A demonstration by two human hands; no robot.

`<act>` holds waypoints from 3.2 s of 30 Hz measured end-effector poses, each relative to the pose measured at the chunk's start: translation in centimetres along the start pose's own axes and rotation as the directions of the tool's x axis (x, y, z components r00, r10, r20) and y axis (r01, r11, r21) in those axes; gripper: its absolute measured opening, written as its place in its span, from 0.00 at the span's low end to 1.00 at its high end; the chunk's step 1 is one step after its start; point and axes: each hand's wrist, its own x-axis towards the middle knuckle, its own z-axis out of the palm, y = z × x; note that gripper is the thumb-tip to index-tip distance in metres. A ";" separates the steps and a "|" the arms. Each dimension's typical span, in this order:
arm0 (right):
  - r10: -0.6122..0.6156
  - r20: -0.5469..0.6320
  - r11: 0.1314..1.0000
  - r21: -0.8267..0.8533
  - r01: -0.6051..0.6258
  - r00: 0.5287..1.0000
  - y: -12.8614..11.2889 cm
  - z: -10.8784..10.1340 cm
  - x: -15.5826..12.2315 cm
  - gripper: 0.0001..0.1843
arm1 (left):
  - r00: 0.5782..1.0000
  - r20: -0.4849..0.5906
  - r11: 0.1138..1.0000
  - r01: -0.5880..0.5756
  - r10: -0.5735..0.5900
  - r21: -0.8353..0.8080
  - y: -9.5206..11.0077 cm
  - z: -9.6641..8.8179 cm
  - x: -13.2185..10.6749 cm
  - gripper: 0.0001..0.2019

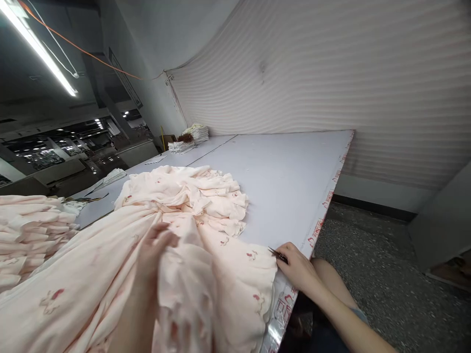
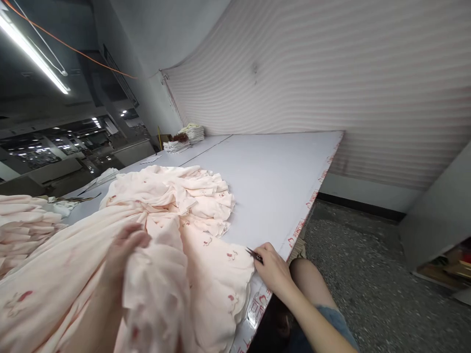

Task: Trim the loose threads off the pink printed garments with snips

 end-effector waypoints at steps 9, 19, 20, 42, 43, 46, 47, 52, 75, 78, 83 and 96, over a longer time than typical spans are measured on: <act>-0.102 0.177 0.968 0.244 0.056 0.979 -7.1 0.7 1.4 0.12 | 0.701 0.710 0.814 -0.448 0.063 0.370 -4.4 11.4 -4.9 0.05; -0.148 0.061 0.952 0.278 0.125 0.987 -4.9 2.6 -2.8 0.09 | 0.791 0.609 0.975 -0.088 -0.055 0.202 -3.0 8.1 -4.2 0.04; -0.158 0.048 0.953 0.269 0.139 0.986 -5.2 2.9 -2.9 0.08 | 0.786 0.616 0.974 -0.100 -0.047 0.202 -2.9 7.9 -4.5 0.03; -0.250 0.277 0.956 0.221 0.191 0.928 -8.9 1.8 -2.0 0.12 | 0.763 0.635 0.879 -0.380 0.123 0.287 -3.2 6.0 -7.0 0.07; -0.248 0.278 0.957 0.221 0.189 0.928 -9.0 1.9 -2.0 0.12 | 0.763 0.636 0.880 -0.379 0.120 0.288 -3.2 6.0 -7.0 0.07; -0.255 0.296 0.954 0.234 0.188 0.921 -9.1 1.7 -2.0 0.12 | 0.759 0.641 0.879 -0.379 0.117 0.289 -3.3 6.0 -7.0 0.07; -0.255 0.299 0.954 0.231 0.190 0.919 -9.1 1.6 -2.0 0.12 | 0.757 0.643 0.879 -0.381 0.117 0.288 -3.4 6.0 -7.0 0.07; -0.221 0.316 0.964 0.216 0.157 0.923 -9.1 1.3 -2.0 0.12 | 0.750 0.651 0.881 -0.381 0.117 0.280 -3.4 6.0 -6.8 0.08; -0.173 0.323 0.946 0.317 0.065 0.931 -8.3 2.2 -2.1 0.11 | 0.742 0.659 0.897 -0.365 0.119 0.249 -3.1 6.0 -6.6 0.07; -0.192 0.220 0.962 0.237 0.139 0.956 -7.9 3.3 -2.2 0.06 | 0.758 0.649 0.903 -0.320 0.063 0.285 -3.0 5.9 -6.4 0.06; -0.229 -0.002 0.960 0.162 0.227 0.973 -8.1 4.4 -1.2 0.05 | 0.763 0.624 0.934 -0.079 -0.168 0.349 -2.6 5.6 -5.7 0.10; -0.279 0.034 0.911 0.324 0.254 0.960 -9.1 6.1 -0.8 0.09 | 0.781 0.597 0.945 -0.026 -0.184 0.325 -2.7 5.9 -6.1 0.11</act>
